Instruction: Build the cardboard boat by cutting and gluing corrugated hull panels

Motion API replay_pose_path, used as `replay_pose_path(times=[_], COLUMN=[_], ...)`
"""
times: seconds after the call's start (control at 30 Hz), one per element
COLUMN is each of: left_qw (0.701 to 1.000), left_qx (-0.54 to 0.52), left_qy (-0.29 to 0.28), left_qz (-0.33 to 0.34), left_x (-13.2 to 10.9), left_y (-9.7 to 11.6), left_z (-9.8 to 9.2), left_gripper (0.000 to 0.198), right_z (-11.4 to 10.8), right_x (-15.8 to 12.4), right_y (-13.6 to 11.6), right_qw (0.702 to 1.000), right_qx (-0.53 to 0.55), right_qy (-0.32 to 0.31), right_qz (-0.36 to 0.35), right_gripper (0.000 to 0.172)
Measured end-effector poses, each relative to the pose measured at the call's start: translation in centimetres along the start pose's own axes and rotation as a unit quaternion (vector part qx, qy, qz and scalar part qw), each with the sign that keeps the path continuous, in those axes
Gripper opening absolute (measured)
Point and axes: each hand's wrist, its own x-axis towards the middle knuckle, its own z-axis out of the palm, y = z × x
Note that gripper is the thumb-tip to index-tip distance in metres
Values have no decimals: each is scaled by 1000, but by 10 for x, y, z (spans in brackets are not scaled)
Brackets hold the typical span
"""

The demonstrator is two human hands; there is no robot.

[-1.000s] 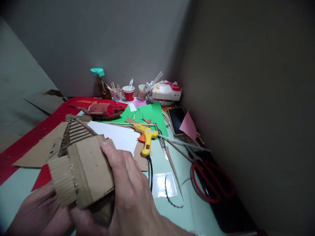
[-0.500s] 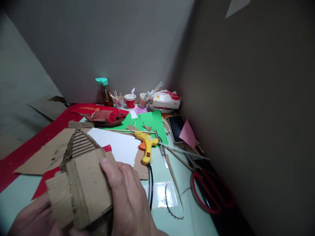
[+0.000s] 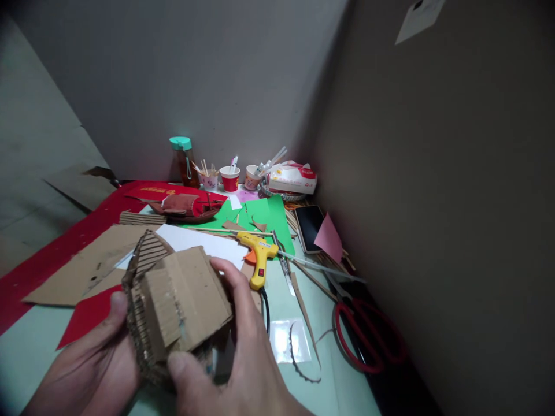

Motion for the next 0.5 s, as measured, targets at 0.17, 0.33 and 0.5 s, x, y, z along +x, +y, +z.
replay_pose_path(times=[0.17,0.33,0.5], left_qw=[995,983,962], left_qx=[-26,-67,-167], left_qy=[-68,-130,-189], left_qz=[-65,-108,-103], left_x=[-1,-4,-8], left_y=[2,3,0], left_z=[-2,-6,-18], left_gripper=[25,31,45], right_z=[-5,-5,-1], right_x=[1,-4,-12], right_y=[-4,0,9], right_qw=[1000,994,971], right_qx=[-27,-105,-215], right_qy=[-5,5,13], right_qz=[7,-25,-101], right_gripper=[82,83,92])
